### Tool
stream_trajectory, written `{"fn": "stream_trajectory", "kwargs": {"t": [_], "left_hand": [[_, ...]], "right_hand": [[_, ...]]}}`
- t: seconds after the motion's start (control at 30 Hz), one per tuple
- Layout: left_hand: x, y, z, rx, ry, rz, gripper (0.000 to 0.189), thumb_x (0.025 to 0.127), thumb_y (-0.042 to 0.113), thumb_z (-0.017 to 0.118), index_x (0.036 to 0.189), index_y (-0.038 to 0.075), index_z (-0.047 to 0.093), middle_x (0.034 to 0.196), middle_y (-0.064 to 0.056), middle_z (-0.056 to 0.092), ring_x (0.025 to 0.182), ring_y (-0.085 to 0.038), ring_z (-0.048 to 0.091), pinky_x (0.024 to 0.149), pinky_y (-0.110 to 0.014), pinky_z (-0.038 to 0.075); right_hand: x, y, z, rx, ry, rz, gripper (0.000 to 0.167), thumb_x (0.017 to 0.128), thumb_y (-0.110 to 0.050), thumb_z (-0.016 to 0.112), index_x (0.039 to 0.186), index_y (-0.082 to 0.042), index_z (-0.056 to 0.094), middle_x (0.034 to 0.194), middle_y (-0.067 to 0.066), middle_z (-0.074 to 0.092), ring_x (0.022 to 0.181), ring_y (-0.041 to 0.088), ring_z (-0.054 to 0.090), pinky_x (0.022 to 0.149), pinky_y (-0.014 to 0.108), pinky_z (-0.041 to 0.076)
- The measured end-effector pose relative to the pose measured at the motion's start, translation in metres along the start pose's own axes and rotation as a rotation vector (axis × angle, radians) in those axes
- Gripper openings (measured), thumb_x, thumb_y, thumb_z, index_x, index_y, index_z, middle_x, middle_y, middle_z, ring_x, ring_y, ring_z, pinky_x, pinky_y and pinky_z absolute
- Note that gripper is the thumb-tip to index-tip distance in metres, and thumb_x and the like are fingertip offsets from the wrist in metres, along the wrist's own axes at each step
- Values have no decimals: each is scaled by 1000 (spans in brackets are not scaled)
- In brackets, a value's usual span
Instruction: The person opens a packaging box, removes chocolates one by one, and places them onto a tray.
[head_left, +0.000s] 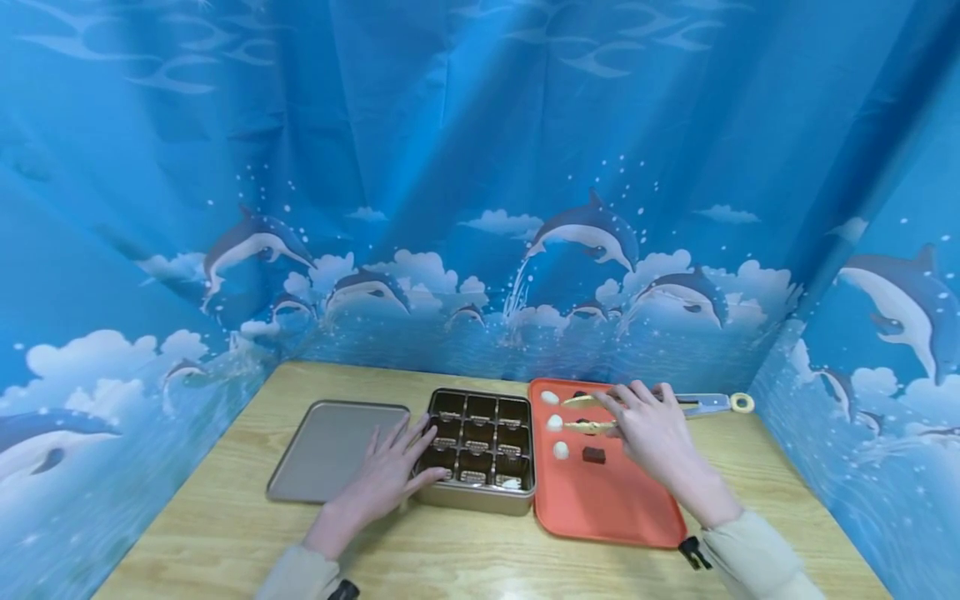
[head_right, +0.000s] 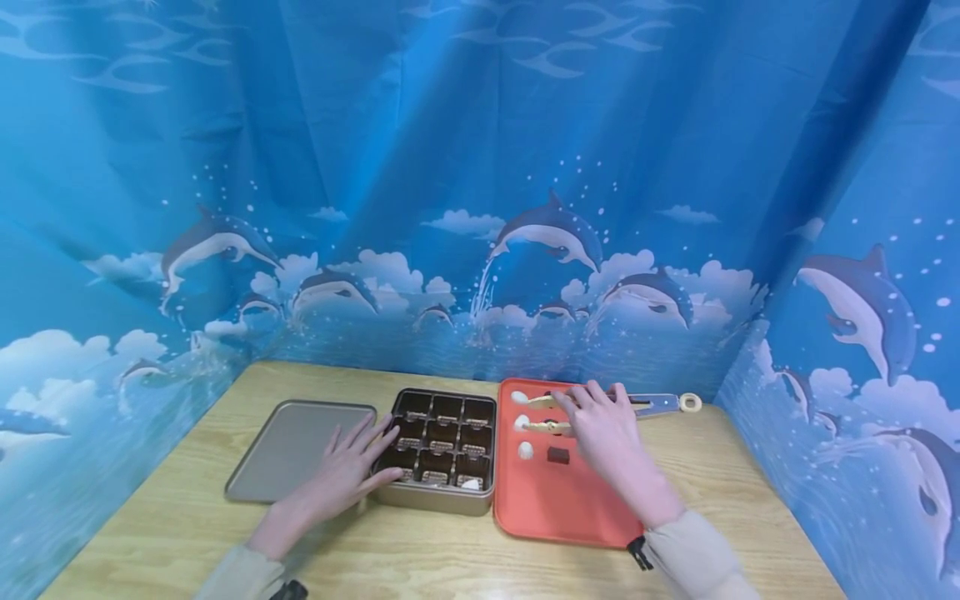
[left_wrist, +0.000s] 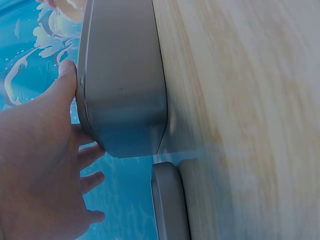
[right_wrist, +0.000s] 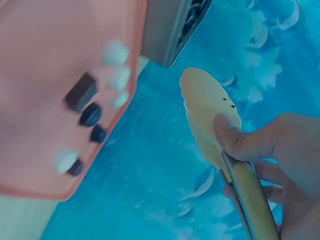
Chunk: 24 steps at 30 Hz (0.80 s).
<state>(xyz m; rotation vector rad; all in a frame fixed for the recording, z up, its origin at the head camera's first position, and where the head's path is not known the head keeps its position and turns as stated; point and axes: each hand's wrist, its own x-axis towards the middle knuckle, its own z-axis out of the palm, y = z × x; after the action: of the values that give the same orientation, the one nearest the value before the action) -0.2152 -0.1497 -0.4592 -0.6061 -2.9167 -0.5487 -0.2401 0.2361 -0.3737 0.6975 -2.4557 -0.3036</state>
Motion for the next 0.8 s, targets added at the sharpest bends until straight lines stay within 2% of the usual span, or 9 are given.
{"fn": "stream_trajectory", "kwargs": {"t": [0.13, 0.33, 0.5, 0.63, 0.8], "left_hand": [[0, -1, 0, 1, -3, -3, 75, 100, 57, 51, 155, 8, 39, 167, -10, 21, 154, -40, 11, 119, -70, 7], [0, -2, 1, 12, -11, -5, 75, 100, 58, 49, 156, 9, 38, 167, -9, 20, 154, -39, 10, 120, -70, 7], [1, -3, 3, 28, -10, -4, 76, 100, 60, 48, 156, 10, 38, 167, -9, 20, 155, -38, 10, 120, -69, 7], [1, -4, 3, 35, -7, -4, 76, 100, 60, 48, 156, 10, 38, 167, -9, 21, 155, -38, 10, 120, -69, 7], [0, -3, 2, 28, -9, -6, 75, 100, 60, 49, 156, 10, 39, 167, -8, 21, 154, -38, 11, 120, -69, 7]], "right_hand": [[16, -15, -7, 1, 35, -85, 53, 75, -18, 90, 126, -18, 73, 107, 3, 70, 96, 26, 57, 78, 45, 40], [35, -39, -11, 28, 74, -261, 61, 67, -27, 94, 124, -20, 73, 108, -1, 70, 97, 24, 60, 78, 42, 43], [47, -57, -15, -30, 3, -393, 62, 63, -36, 95, 121, -28, 74, 106, -6, 69, 94, 19, 57, 79, 40, 42], [56, -70, -18, -138, -61, -473, 51, 69, -28, 93, 116, -33, 74, 104, -11, 70, 93, 16, 55, 82, 38, 42], [63, -85, -17, -201, -104, -532, 32, 78, -21, 87, 103, -37, 76, 94, -13, 70, 88, 13, 55, 78, 35, 37]]}}
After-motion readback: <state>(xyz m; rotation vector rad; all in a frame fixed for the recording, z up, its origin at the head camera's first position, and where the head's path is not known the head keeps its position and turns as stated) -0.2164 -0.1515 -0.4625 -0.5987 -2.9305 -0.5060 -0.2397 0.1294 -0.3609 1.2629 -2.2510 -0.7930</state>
